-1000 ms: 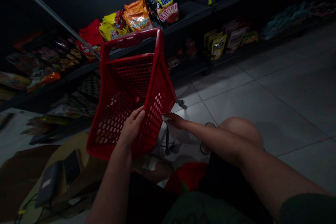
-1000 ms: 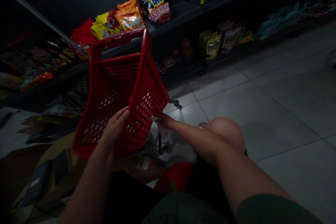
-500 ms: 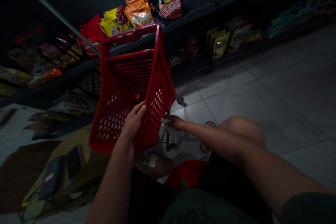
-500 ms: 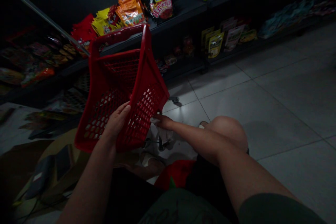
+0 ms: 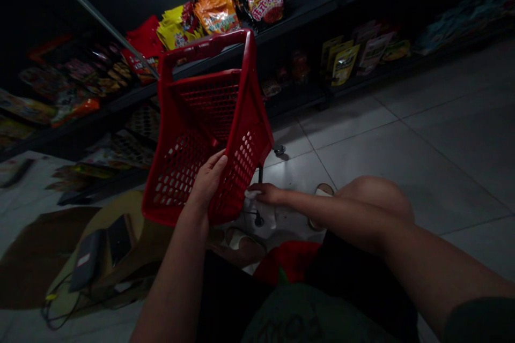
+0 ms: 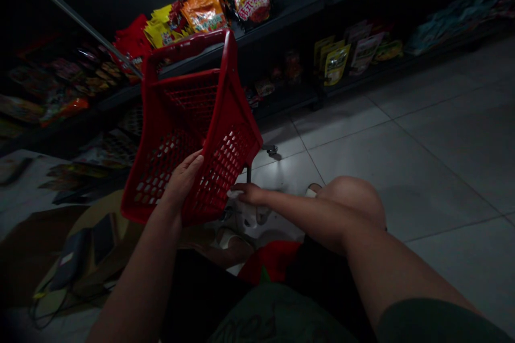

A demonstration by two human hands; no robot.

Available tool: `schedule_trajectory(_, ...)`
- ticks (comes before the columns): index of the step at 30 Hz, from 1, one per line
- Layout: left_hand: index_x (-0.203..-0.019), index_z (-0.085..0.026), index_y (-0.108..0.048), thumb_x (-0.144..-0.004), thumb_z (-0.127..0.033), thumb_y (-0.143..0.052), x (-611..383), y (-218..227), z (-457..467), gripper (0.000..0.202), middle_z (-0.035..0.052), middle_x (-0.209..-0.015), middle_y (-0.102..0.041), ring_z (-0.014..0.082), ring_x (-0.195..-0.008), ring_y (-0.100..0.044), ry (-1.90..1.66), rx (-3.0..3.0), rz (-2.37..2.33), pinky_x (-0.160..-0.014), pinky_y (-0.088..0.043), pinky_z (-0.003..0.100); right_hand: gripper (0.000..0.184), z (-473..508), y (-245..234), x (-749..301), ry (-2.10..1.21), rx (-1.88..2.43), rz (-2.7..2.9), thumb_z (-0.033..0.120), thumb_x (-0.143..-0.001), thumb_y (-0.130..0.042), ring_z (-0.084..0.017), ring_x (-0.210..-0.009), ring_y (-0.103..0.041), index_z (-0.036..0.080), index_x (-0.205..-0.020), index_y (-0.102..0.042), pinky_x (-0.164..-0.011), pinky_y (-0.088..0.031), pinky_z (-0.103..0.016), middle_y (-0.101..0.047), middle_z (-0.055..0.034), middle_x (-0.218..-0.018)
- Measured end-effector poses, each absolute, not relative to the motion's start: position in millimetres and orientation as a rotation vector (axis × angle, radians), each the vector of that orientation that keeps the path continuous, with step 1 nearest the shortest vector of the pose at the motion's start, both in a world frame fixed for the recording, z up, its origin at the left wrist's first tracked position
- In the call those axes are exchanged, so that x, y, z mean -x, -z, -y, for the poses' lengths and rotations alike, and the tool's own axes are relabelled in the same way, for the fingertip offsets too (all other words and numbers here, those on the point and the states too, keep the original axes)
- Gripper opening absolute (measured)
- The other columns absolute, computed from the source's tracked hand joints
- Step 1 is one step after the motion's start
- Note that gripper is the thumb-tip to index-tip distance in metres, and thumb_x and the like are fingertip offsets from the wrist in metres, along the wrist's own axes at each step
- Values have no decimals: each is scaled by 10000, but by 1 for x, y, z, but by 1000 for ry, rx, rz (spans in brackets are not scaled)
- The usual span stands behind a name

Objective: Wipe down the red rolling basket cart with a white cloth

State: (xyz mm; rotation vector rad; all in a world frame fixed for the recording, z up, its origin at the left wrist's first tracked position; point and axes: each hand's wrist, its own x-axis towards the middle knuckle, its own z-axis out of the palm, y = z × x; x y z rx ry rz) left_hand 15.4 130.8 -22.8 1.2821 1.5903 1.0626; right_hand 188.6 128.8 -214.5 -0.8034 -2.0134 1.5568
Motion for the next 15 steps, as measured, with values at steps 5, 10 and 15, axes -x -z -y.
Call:
schedule_trajectory(5, -1242, -170, -657, -793, -512, -670, -20, 22, -131, 565, 95, -1228, -700, 260, -1163, -625, -1075, -1260, -1586, -1057, -451, 412, 426, -132, 204, -192, -1662, 669, 2084, 59, -743, -511, -187, -1019, -658, 164, -1108, -703, -929, -483, -282, -719, -37, -1110)
schedule_trajectory(10, -1224, -171, -664, -793, -494, -666, -21, 23, -134, 539, 85, -1217, -707, 250, -1149, -631, -1108, -1264, -1577, -1050, -458, 404, 609, -100, 212, -180, -1537, 518, 2196, 88, -756, -608, -236, -1235, -561, 138, -1359, -549, -1062, -414, -371, -588, -143, -1360)
schedule_trajectory(15, -1242, -168, -654, -805, -484, -657, -21, 22, -135, 539, 86, -1238, -696, 250, -1171, -620, -1095, -1280, -1572, -1057, -454, 402, 501, -96, 205, -175, -1586, 531, 2169, 43, -750, -568, -222, -1178, -602, 138, -1239, -624, -1040, -441, -361, -637, -121, -1291)
